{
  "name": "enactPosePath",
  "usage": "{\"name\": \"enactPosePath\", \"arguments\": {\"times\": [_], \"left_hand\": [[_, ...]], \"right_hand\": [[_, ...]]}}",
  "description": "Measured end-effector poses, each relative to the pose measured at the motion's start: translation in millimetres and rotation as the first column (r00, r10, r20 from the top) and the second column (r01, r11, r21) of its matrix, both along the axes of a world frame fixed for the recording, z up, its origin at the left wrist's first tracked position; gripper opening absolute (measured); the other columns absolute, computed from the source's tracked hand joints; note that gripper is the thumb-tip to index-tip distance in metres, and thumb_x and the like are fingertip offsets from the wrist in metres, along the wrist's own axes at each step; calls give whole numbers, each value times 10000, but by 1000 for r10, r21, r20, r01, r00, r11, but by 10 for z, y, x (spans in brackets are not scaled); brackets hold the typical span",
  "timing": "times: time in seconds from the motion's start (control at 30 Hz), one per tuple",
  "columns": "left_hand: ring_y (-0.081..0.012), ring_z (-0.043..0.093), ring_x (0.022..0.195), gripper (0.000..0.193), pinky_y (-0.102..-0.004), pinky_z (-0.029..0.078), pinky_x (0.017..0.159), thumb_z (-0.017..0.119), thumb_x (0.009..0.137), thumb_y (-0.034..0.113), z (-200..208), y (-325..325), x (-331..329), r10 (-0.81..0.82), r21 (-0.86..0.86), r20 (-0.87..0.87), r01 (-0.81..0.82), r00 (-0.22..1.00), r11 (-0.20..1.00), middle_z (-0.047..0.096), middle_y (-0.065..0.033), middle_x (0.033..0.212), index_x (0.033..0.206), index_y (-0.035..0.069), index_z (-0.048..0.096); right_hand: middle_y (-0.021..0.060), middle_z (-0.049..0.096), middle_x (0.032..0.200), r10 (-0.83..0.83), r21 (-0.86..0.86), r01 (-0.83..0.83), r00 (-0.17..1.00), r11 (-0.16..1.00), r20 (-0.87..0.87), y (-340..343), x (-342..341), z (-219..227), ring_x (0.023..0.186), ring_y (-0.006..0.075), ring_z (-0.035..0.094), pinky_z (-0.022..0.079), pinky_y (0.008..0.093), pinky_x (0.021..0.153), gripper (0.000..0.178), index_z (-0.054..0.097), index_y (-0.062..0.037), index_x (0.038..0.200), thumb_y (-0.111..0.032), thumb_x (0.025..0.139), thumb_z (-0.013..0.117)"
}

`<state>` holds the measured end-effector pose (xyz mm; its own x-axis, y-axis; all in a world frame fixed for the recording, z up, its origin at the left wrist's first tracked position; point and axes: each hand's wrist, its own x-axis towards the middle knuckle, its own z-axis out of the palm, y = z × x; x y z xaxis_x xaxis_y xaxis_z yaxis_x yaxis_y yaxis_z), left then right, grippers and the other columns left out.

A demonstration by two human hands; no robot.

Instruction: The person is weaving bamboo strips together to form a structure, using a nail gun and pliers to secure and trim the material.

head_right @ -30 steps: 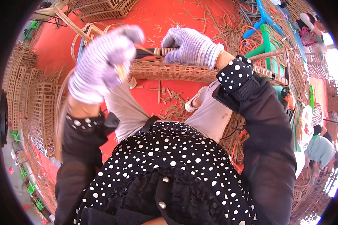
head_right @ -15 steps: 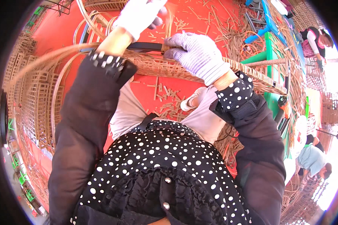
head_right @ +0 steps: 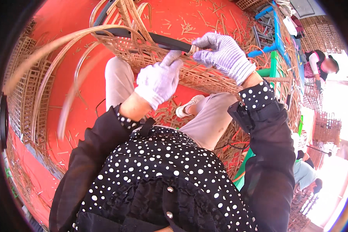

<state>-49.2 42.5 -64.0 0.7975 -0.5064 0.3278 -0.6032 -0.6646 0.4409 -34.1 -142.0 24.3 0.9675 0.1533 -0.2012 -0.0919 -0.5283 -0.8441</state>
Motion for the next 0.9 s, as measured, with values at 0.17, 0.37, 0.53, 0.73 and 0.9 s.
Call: {"name": "enactPosePath", "arguments": {"times": [0.17,0.37,0.53,0.73,0.9], "left_hand": [[-323,616,665,132,-425,506,582,494,825,144,-41,-39,21,-14,-239,-159,-25,987,971,561,-63,1125,911,114,590],[-335,604,735,126,-416,494,606,506,820,114,-33,-20,66,-113,-292,-218,45,969,955,560,-103,1098,926,102,575],[-311,606,841,121,-393,489,650,499,830,65,-56,-35,-7,-134,-457,-297,-18,945,889,567,-140,1071,943,55,543],[-141,561,628,176,-269,475,574,500,842,72,-70,-27,169,-446,-670,-347,115,825,734,541,-74,798,991,-8,547],[-96,528,513,155,-227,443,483,495,868,112,39,-96,-6,-306,-675,-488,-132,817,726,532,-31,682,964,10,561]], "right_hand": [[17,595,812,62,-63,-58,996,996,64,12,2,9,700,68,560,486,222,568,232,615,-17,943,-91,741,702],[34,602,836,50,-6,-50,999,999,-13,-15,4,-18,677,74,555,482,225,552,227,583,-24,945,-80,753,689],[43,618,874,65,84,-58,995,995,-80,-34,-28,-19,644,70,551,462,213,518,235,554,-39,970,-66,769,671],[48,617,871,99,110,-87,989,990,-114,-37,17,-16,608,61,538,443,200,491,247,540,-54,984,-85,775,669],[42,615,865,101,96,-93,992,991,-76,-28,-42,-70,615,67,541,440,211,478,238,541,-51,980,-88,780,664]]}}
